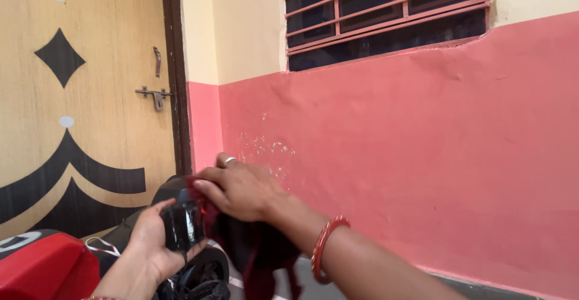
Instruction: The person wipes a yellow portable device with a maroon cloth, then cleans the rear section of a red motorcycle, including the seat and body panels. The person also wipes a black power adapter and its cable.
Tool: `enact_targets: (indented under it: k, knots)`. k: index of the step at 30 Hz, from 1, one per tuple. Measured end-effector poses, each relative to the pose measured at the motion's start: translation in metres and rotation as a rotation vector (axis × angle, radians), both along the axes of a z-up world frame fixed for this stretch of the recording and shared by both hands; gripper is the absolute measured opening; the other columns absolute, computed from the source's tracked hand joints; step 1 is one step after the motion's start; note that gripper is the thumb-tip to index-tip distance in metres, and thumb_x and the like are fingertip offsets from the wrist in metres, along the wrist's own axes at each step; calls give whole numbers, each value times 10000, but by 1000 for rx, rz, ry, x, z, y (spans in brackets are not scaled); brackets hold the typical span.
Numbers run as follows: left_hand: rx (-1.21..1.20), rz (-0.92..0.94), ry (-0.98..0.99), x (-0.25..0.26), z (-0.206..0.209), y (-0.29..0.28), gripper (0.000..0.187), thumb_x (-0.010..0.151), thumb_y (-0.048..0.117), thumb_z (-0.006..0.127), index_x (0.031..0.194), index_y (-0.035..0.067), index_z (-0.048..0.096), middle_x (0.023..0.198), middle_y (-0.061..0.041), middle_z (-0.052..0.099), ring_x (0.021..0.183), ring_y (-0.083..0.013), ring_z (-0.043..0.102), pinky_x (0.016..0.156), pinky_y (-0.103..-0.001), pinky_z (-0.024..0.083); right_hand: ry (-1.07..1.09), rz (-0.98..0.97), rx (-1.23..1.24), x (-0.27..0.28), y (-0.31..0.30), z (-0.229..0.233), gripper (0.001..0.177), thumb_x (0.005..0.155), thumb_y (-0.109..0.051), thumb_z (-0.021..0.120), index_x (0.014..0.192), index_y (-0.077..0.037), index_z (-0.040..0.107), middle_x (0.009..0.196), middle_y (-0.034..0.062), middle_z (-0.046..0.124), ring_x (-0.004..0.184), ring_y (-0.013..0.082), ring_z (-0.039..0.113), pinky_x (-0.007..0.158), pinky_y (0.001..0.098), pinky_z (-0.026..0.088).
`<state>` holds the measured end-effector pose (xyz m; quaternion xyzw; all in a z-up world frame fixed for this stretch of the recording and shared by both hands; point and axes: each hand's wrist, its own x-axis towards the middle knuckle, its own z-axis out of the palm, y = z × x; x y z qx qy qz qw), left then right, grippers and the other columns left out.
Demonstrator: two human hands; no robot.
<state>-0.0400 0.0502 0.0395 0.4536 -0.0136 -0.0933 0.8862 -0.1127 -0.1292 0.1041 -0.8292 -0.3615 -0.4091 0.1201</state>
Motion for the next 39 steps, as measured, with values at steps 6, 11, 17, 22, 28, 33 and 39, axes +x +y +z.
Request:
enact_targets:
  k: [6,11,17,22,28,33,39]
  knots:
    - [-119,-114,72,5,-26,6,500,1034,472,399,1024,35,643,879,-125,669,832,-275,630,927,-472,507,37,-30,49,-1,-4,12,389,980,-409,493,1248,-179,657,1060,128,722,993,366,669,824,487,516]
    - [-119,-47,38,3,-32,-20,380,1040,374,377,1084,127,662,1035,-76,715,976,-280,666,995,-525,496,129,30,274,-6,9,-14,411,1011,-423,463,1279,-224,703,1051,156,701,1012,334,689,880,443,535]
    - [-140,24,88,37,-80,-16,344,1041,338,381,1103,140,656,1092,-92,726,1013,-285,672,963,-501,508,432,36,515,14,43,-95,522,1032,-515,401,1365,-203,653,1261,145,668,1226,342,588,1022,449,446]
    - [-195,98,148,74,-127,13,327,1036,342,413,1072,125,656,984,-78,711,912,-274,661,898,-483,525,395,127,446,30,52,-136,686,996,-492,532,1551,-106,416,1374,239,540,1255,397,553,1034,443,453]
    - [-283,187,155,94,-179,18,334,1010,320,422,1052,110,679,945,-68,717,860,-236,660,841,-445,537,586,35,367,40,51,-156,670,918,-342,684,1505,-107,461,1302,252,553,1182,408,587,983,425,484]
    - [-304,199,207,109,-218,21,330,1009,392,452,985,130,651,896,-39,698,822,-221,662,839,-452,540,530,107,424,50,40,-172,485,860,-228,753,1308,-71,649,1094,209,687,1049,365,669,914,423,524]
    - [-353,-37,-12,123,-234,-17,585,966,477,467,1113,-34,713,923,-127,754,817,-250,710,810,-387,540,712,146,862,74,4,-175,268,904,-131,636,1137,-49,739,919,123,802,841,207,791,766,341,606]
